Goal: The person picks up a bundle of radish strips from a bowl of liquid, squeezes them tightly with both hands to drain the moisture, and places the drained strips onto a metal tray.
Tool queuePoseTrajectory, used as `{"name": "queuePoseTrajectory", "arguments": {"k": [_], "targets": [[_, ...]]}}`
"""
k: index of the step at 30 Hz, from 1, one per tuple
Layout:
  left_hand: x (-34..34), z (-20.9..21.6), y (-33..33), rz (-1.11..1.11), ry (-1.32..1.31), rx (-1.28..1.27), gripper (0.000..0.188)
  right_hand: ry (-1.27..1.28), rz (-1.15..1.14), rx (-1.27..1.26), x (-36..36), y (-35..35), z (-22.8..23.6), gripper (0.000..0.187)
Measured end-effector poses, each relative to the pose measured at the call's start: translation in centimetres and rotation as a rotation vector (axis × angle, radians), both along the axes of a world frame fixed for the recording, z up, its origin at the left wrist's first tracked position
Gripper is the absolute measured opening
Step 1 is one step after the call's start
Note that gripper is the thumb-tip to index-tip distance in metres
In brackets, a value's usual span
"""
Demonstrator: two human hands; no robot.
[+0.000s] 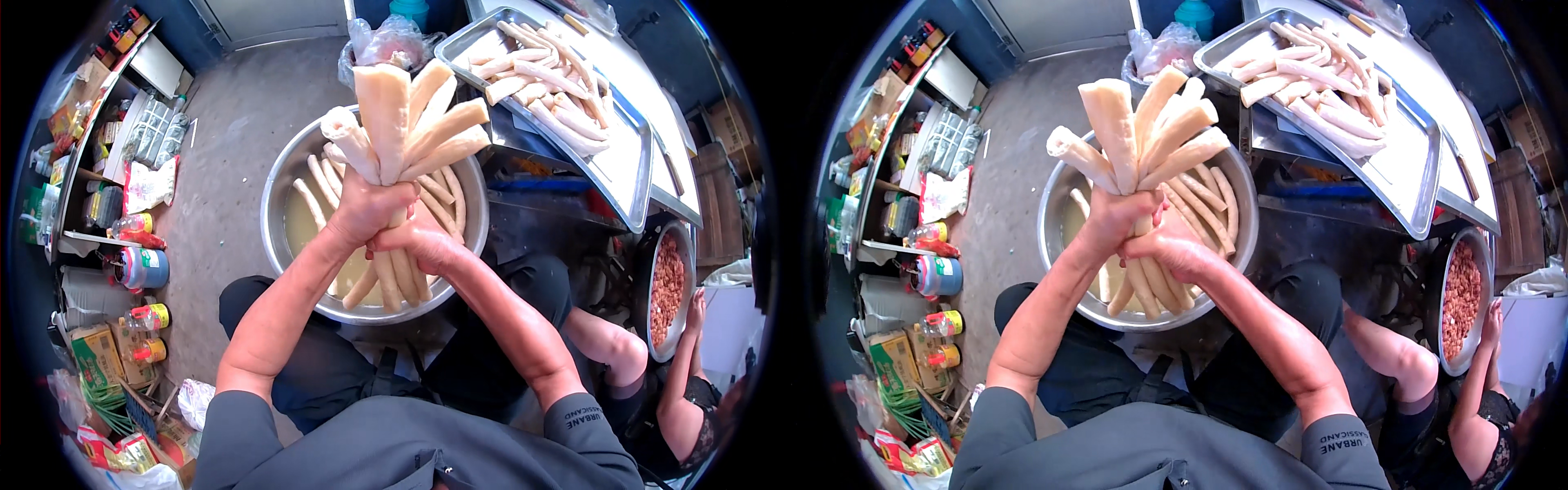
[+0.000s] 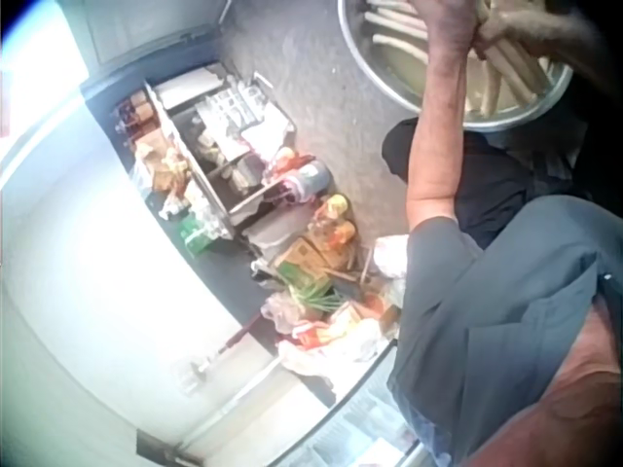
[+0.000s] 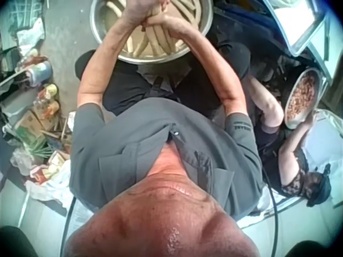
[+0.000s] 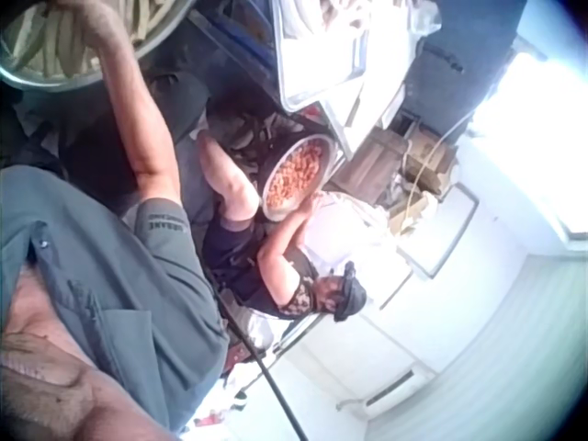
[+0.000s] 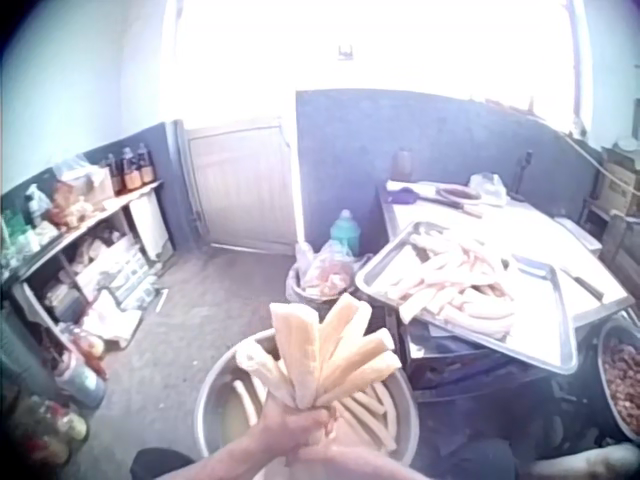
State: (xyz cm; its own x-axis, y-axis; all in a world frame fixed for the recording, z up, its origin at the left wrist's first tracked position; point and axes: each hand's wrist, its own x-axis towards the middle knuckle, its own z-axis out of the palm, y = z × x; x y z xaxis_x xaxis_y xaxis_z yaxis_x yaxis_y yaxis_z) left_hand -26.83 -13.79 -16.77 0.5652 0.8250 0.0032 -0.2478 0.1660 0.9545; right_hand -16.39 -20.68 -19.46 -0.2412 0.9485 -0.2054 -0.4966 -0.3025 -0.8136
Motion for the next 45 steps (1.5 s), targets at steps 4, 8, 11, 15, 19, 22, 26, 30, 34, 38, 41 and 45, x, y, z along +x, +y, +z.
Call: {"name": "queuePoseTrajectory", "arguments": {"k": [4,8,11,15,19,22,26,30,34,38,41,45], "targets": [[0.2,-0.8,0.0,0.015,0.079,0.078,0.029,-0.062,-0.064,0.042,-0.1,-0.2,-0.8,0.042],[0.1,-1.0,-0.4,0.012,0.121,0.076,0.025,-0.069,-0.125,0.075,-0.2,-0.7,-1.4,0.054],[0.1,-1.1,-0.5,0.025,0.166,0.177,0.025,-0.136,-0.114,0.081,-0.1,-0.6,-1.9,0.062],[0.0,-0.8,-0.9,0.054,0.235,0.187,0.026,-0.232,-0.148,0.112,-0.6,-0.2,-2.2,0.064],[0.0,-1.4,-1.0,0.068,0.287,0.228,0.026,-0.274,-0.192,0.13,-0.9,-0.4,-1.7,0.064],[-0.2,-1.7,-1.0,0.08,0.269,0.276,0.026,-0.385,-0.175,0.127,-0.9,-0.3,-1.7,0.061],[-0.3,-2.0,-0.8,0.038,0.326,0.243,0.024,-0.442,-0.162,0.105,-0.8,-0.2,-0.7,0.068],[-0.2,-2.3,-0.9,0.063,0.29,0.299,0.022,-0.483,-0.152,0.125,-0.8,-0.4,-0.1,0.062],[-0.3,-2.8,-0.6,0.034,0.352,0.288,0.022,-0.46,-0.159,0.127,-0.9,-0.4,0.2,0.06],[-0.3,-3.2,-0.5,0.017,0.327,0.271,0.023,-0.478,-0.194,0.168,-1.0,-0.5,0.0,0.058],[-0.4,-3.3,-0.6,0.025,0.367,0.289,0.025,-0.465,-0.222,0.191,-1.1,-0.5,0.0,0.057],[-0.3,-3.0,-0.7,0.032,0.396,0.293,0.029,-0.466,-0.227,0.176,-1.1,-0.4,-0.2,0.055]]}}
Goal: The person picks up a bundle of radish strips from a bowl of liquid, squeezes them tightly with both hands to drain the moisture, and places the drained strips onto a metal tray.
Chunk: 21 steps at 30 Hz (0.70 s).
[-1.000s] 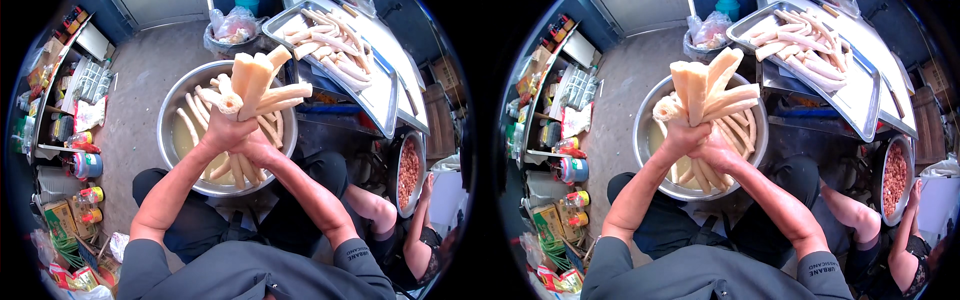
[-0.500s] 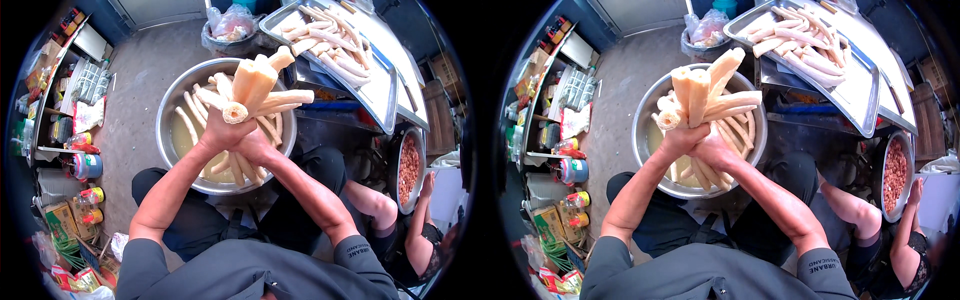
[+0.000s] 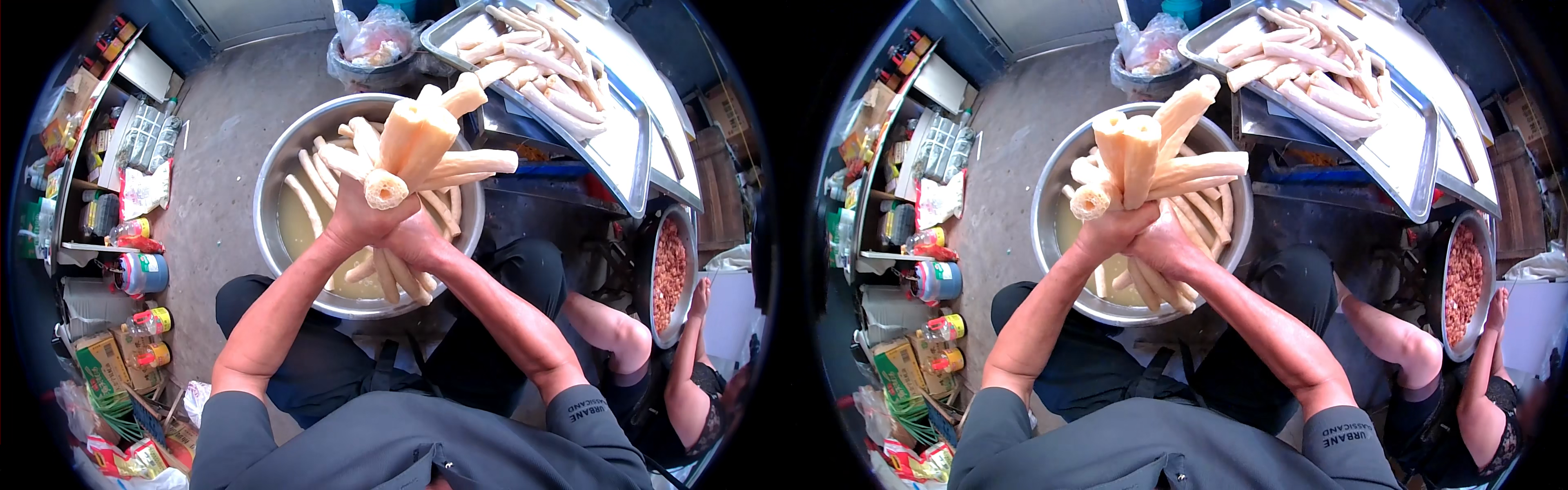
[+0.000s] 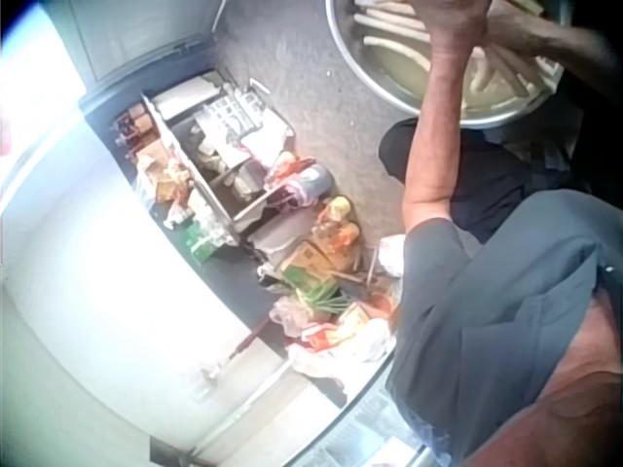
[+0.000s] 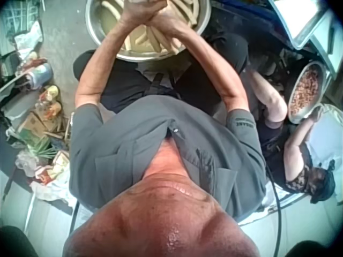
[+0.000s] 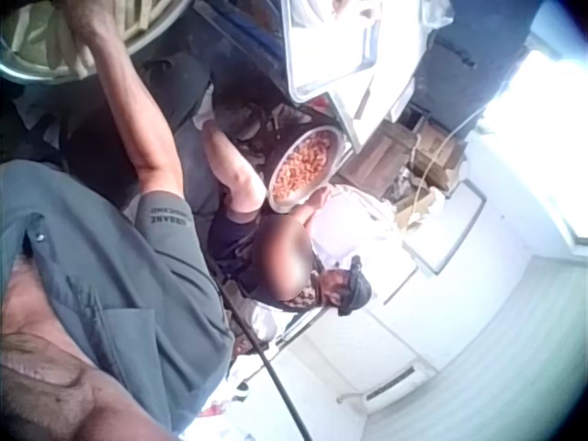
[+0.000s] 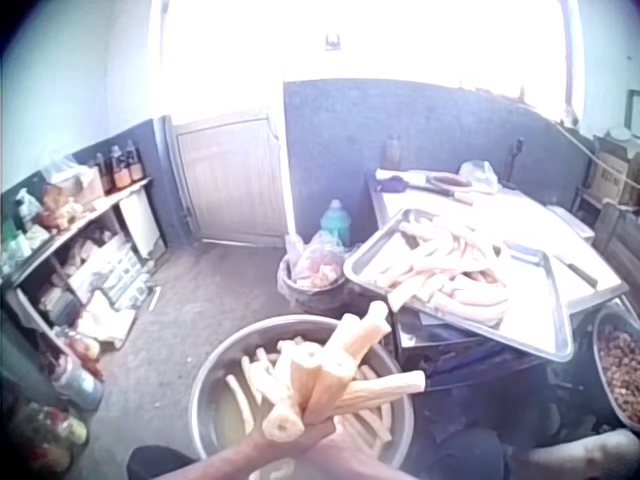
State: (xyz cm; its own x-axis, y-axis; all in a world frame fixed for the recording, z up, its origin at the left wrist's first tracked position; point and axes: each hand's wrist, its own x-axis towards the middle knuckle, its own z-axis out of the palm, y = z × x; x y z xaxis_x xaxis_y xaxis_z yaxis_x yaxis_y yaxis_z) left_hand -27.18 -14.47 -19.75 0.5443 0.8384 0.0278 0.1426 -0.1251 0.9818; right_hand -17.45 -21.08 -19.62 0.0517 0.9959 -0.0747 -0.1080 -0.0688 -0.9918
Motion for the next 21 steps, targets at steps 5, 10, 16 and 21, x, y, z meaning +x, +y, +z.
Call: {"name": "queuePoseTrajectory", "arguments": {"k": [5,10,16,21], "targets": [[0.0,0.3,-0.1,0.022,0.002,0.05,0.031,-0.013,-0.004,-0.02,0.1,0.1,0.0,0.056],[0.0,0.4,-0.1,0.012,0.0,0.077,0.029,0.022,-0.026,-0.002,-0.1,0.2,-0.3,0.058],[0.6,1.6,0.0,0.015,-0.182,-0.061,0.032,0.114,0.052,-0.047,0.5,0.0,-0.7,0.054],[0.0,5.2,0.1,-0.069,-0.102,-0.181,0.04,0.167,0.111,-0.11,1.4,0.2,0.4,0.046]]}}
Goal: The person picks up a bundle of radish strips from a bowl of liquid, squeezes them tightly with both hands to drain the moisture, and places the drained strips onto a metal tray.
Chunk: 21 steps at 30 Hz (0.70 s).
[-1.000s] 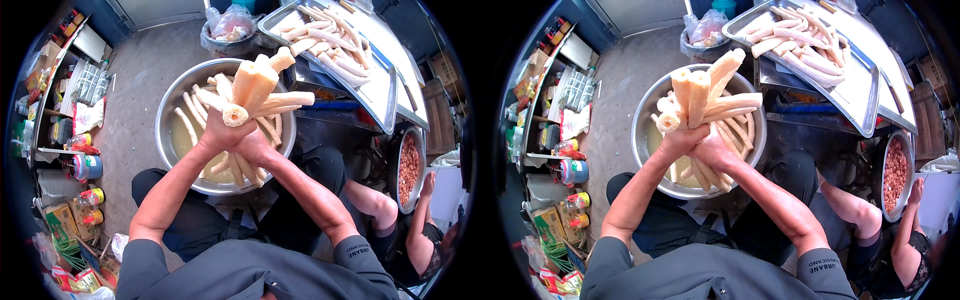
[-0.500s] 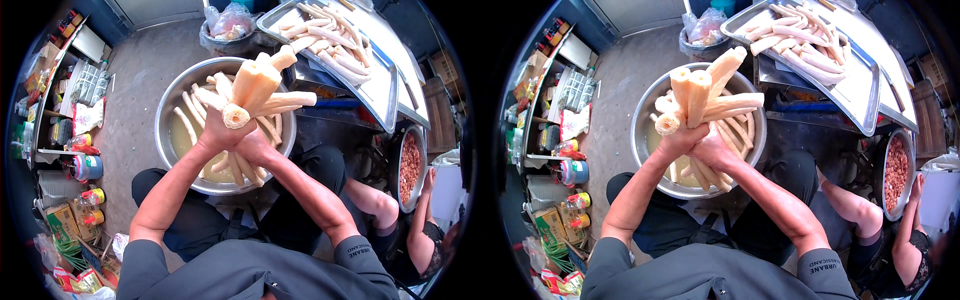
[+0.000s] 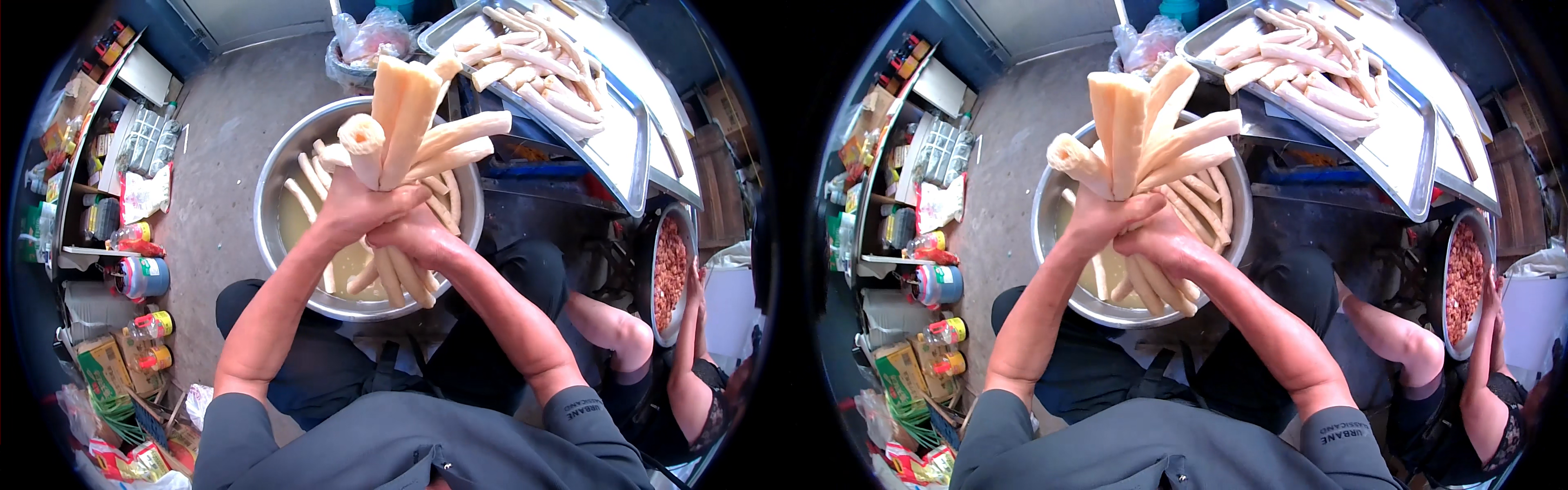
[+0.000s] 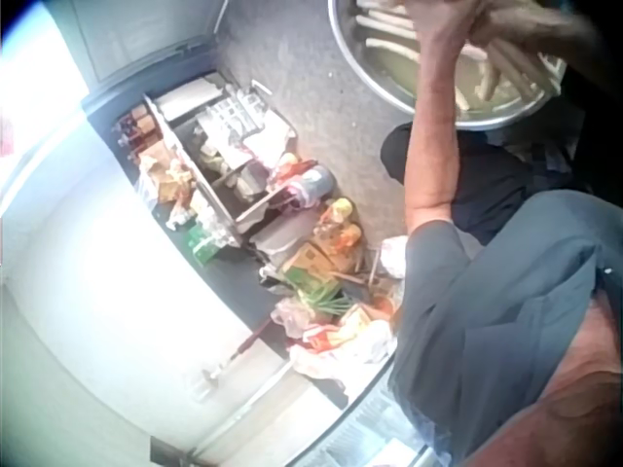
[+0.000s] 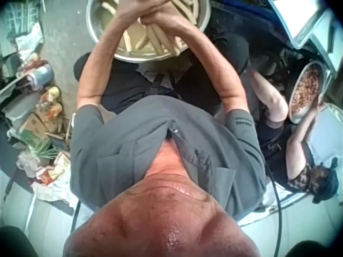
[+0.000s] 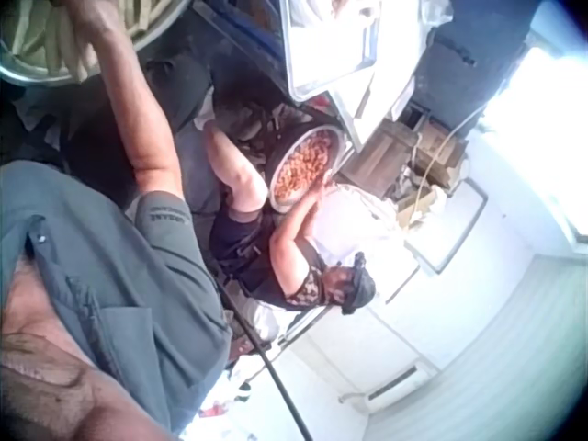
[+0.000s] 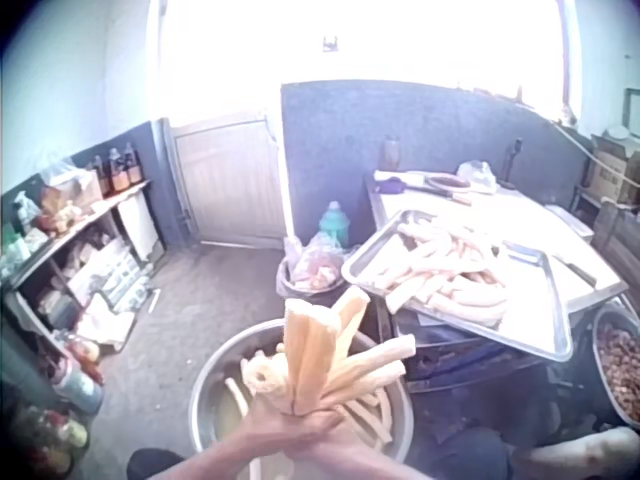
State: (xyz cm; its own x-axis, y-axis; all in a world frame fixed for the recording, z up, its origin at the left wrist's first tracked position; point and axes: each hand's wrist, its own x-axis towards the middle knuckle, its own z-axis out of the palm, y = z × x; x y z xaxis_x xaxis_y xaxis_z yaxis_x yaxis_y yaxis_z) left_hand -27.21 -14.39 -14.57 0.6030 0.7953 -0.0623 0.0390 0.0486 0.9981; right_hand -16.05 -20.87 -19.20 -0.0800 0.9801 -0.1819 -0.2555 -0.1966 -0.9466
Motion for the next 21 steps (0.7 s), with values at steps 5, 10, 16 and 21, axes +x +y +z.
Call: {"name": "queuePoseTrajectory", "arguments": {"k": [5,10,16,21], "targets": [[-1.4,0.5,1.9,-0.255,-0.169,0.036,0.056,0.061,0.002,-0.042,1.2,0.1,1.3,0.04],[-1.3,0.0,1.7,-0.324,0.061,0.022,0.075,0.041,0.04,-0.052,1.4,-0.3,-0.2,0.047],[-1.0,0.4,1.5,-0.324,-0.032,-0.012,0.072,-0.089,0.036,-0.104,1.6,0.1,-0.1,0.054],[0.0,-0.5,0.2,-0.116,-0.212,-0.041,0.048,-0.105,0.041,-0.017,1.4,0.9,-0.6,0.059]]}}
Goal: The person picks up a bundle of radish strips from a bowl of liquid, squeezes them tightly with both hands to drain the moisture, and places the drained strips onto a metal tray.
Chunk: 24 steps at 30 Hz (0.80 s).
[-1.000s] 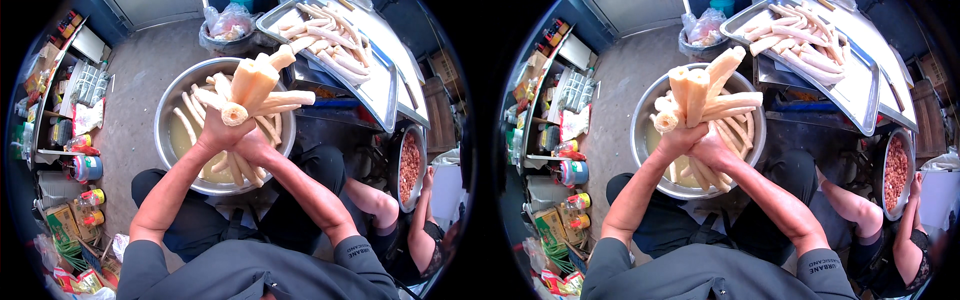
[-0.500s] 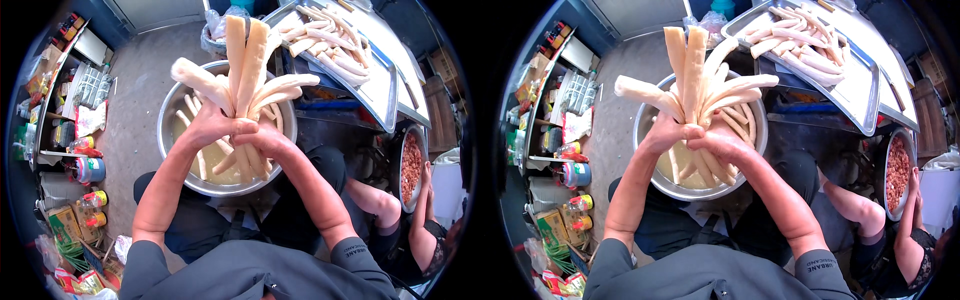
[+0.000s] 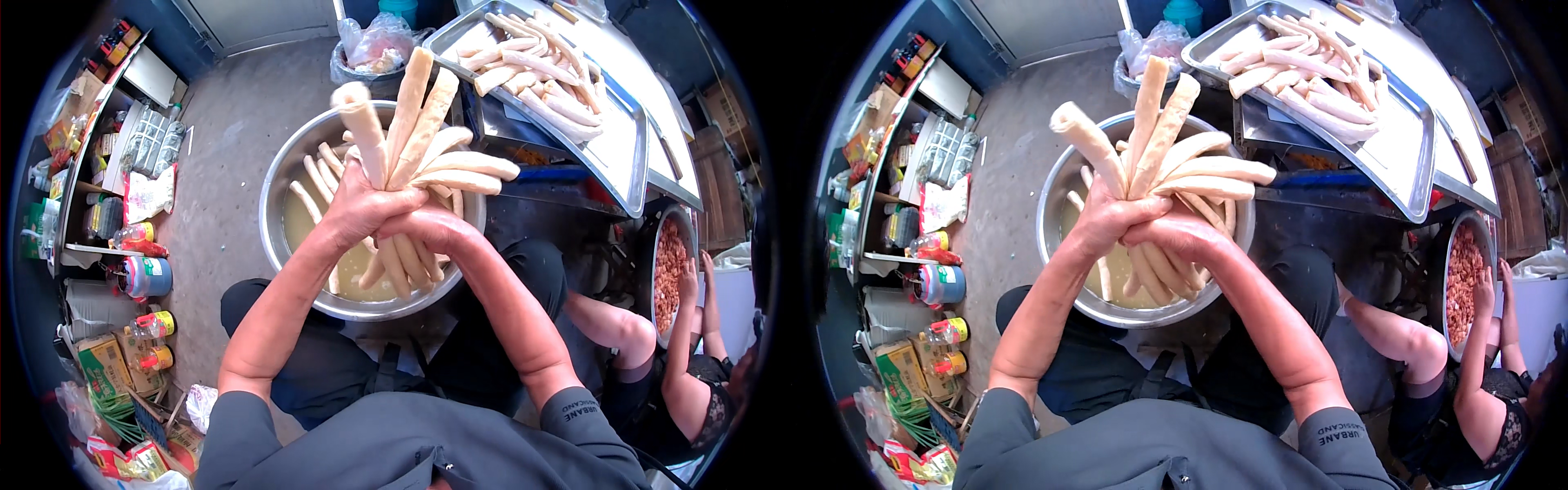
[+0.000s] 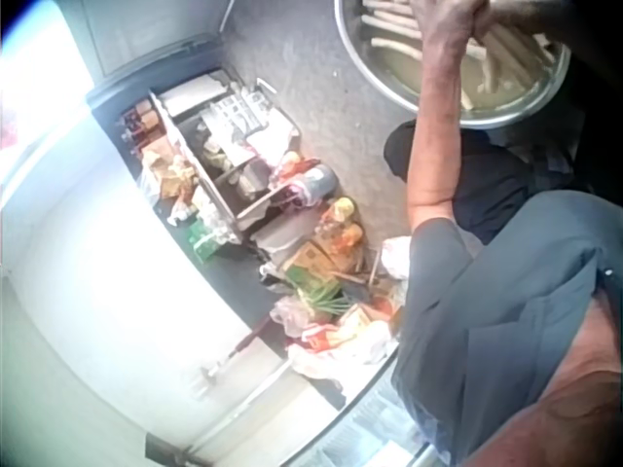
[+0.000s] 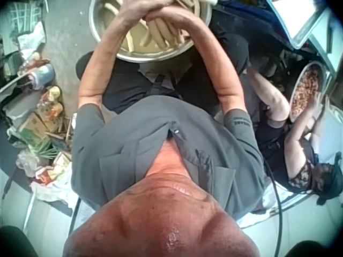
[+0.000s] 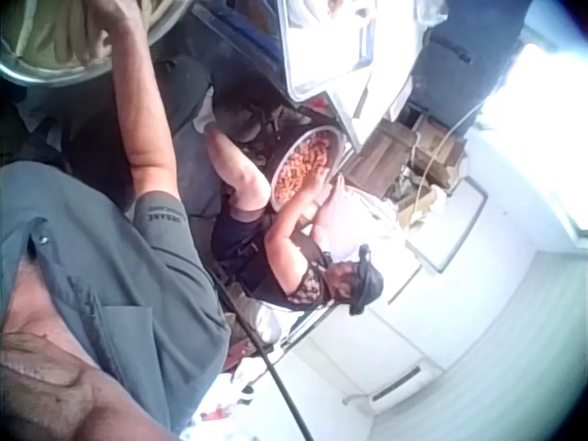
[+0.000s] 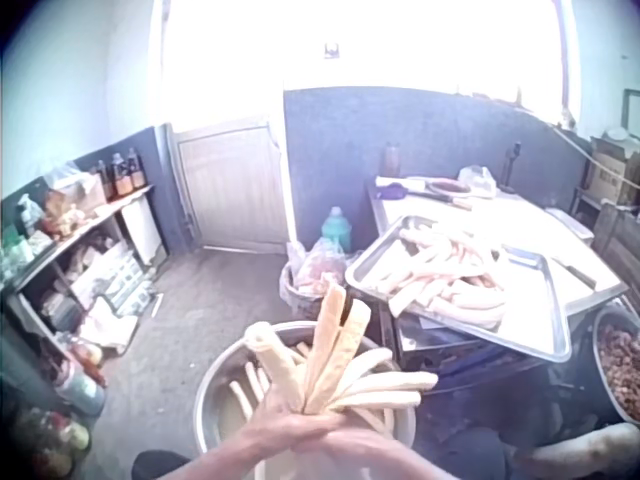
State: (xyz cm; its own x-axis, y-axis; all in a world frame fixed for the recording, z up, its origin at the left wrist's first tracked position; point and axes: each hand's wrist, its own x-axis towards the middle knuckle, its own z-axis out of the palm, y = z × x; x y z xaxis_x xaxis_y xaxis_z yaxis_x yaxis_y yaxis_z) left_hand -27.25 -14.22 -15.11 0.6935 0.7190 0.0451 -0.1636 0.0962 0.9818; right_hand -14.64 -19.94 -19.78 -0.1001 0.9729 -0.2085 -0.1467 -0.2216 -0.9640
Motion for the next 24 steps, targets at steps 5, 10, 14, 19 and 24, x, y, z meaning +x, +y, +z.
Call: {"name": "queuePoseTrajectory", "arguments": {"k": [5,10,14,19,24], "targets": [[-0.1,-0.7,0.0,0.073,-0.025,0.034,0.033,0.162,0.116,-0.099,-0.3,0.3,0.8,0.061],[-0.3,-0.7,0.0,0.085,-0.08,-0.037,0.03,0.218,0.165,-0.145,-0.2,-0.2,3.0,0.067],[0.0,0.1,0.2,0.105,-0.245,-0.171,0.03,0.524,0.206,-0.244,-0.2,-0.6,0.8,0.067],[-0.2,0.3,0.2,0.158,-0.196,-0.155,0.032,0.671,0.237,-0.224,-1.0,-0.5,-0.3,0.074],[-0.3,-0.1,0.3,0.2,-0.097,-0.146,0.033,0.642,0.201,-0.13,-1.9,-0.3,-0.1,0.071]]}}
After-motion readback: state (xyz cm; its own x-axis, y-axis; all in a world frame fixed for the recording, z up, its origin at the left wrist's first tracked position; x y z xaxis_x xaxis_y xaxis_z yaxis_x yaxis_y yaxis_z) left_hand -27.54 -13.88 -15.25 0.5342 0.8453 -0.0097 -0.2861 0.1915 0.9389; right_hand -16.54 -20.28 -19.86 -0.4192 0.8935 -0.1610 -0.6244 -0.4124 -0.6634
